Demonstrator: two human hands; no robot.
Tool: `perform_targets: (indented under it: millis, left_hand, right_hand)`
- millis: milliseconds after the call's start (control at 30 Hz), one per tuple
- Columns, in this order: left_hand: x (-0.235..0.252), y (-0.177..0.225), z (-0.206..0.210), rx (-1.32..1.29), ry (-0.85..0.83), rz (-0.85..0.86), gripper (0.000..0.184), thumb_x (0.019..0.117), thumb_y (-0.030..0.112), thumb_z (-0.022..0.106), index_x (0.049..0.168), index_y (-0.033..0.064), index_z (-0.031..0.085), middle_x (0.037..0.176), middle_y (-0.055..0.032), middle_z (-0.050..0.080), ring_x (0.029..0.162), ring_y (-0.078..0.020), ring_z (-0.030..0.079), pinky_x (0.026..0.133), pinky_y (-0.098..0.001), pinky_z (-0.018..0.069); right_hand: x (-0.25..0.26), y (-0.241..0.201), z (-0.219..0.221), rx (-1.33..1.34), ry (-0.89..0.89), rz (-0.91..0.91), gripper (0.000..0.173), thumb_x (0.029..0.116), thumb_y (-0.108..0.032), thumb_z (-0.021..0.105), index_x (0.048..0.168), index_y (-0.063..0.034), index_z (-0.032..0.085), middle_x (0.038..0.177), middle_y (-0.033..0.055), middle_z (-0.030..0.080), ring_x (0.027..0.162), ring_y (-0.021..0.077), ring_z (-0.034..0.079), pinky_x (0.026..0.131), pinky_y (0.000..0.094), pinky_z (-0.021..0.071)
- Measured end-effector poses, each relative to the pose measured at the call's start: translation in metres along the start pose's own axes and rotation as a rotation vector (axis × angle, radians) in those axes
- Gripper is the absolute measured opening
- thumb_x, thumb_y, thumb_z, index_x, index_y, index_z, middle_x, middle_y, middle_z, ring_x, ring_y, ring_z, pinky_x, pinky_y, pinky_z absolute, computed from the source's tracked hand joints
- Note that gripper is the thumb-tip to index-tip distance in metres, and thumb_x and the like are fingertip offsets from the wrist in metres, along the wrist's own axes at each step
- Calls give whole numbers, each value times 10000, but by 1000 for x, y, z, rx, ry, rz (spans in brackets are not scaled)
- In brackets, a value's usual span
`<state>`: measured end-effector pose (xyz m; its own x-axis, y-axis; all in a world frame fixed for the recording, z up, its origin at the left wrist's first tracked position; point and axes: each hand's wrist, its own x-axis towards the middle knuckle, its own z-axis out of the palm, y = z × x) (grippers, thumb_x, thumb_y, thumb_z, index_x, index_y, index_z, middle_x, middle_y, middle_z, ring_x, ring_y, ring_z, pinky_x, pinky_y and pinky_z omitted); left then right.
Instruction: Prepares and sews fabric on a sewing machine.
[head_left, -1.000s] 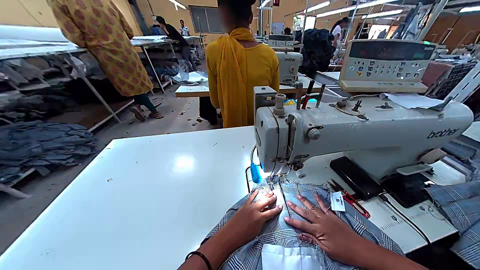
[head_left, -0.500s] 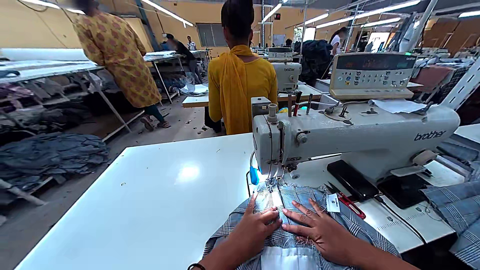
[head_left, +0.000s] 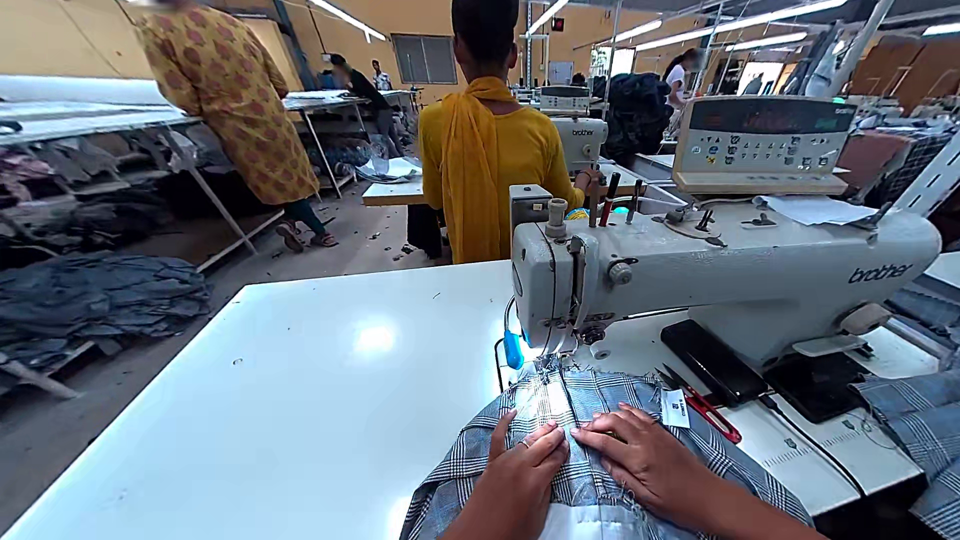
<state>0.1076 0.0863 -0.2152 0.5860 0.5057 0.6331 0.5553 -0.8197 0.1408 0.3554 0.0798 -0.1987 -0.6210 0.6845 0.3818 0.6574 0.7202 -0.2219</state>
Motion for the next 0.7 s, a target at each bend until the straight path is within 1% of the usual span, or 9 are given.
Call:
perform_targets:
  millis: [67,100,133,200,267,367,467,600,700]
  left_hand:
    - [-1,-1,2,-6,30,25,326,841,27,547,1057,97,781,1173,-32,765,1118,-186,722,1043,-614,411]
    - [-1,-1,2,-7,40,32,319,846,29,548,1047,107,783,1161,-24,769,1109,-174,723,1044,-587,417]
    - [-2,-1,2,-9,50,40,310,850,31,553,1034,116,788,1144,-17,774,1095,-166,726,1044,-566,424]
    - [-2,-1,2,-7,69,55,296,869,44,554,1018,139,791,1121,1,777,1083,-146,723,1057,-526,417]
    - [-3,-2,2,-2,83,66,298,875,50,552,1012,153,795,1104,9,779,1075,-139,719,1063,-496,407]
    - [-5,-2,2,-12,94,76,298,881,50,548,996,170,795,1074,13,783,1067,-134,717,1064,-471,398]
    - [-6,-2,1,-40,107,86,284,888,54,553,969,179,794,1037,15,786,1055,-124,715,1061,-445,390]
    - [-7,-2,0,-57,103,94,276,882,60,562,960,179,798,1017,16,789,1040,-123,719,1052,-449,385]
    - [-8,-4,-1,-83,99,109,265,893,70,558,950,185,790,1029,15,787,1059,-121,708,1059,-441,362]
  right_hand:
    - [10,-6,-3,-45,-17,9,397,992,-164,500,1345,-189,678,1156,128,700,1065,348,670,912,556,513]
    - [14,-9,-4,-59,-26,21,406,960,-133,529,1329,-184,693,1134,143,698,1030,367,672,867,555,522]
    - [17,-12,-3,-68,-26,32,410,935,-107,558,1310,-181,704,1131,158,695,1022,382,672,846,560,526]
    - [20,-12,1,-73,6,28,406,901,-82,590,1274,-179,720,1162,175,685,1061,393,667,873,564,529]
    - [18,-8,7,-79,77,-21,386,894,-86,593,1237,-190,736,1204,157,689,1151,376,654,952,552,525]
    - [14,-1,13,-93,165,-110,293,958,-126,571,1180,-214,741,1224,92,701,1251,315,623,1055,489,499]
    - [11,-1,14,-78,182,-163,235,1020,-144,544,1141,-194,739,1213,71,709,1265,271,619,1095,431,478]
    - [8,-2,13,-59,168,-232,211,1021,-105,550,1109,-173,729,1173,69,713,1251,246,623,1113,389,460]
    - [6,-3,11,-19,154,-256,204,1029,-115,550,1107,-167,732,1166,73,713,1249,239,623,1126,380,447]
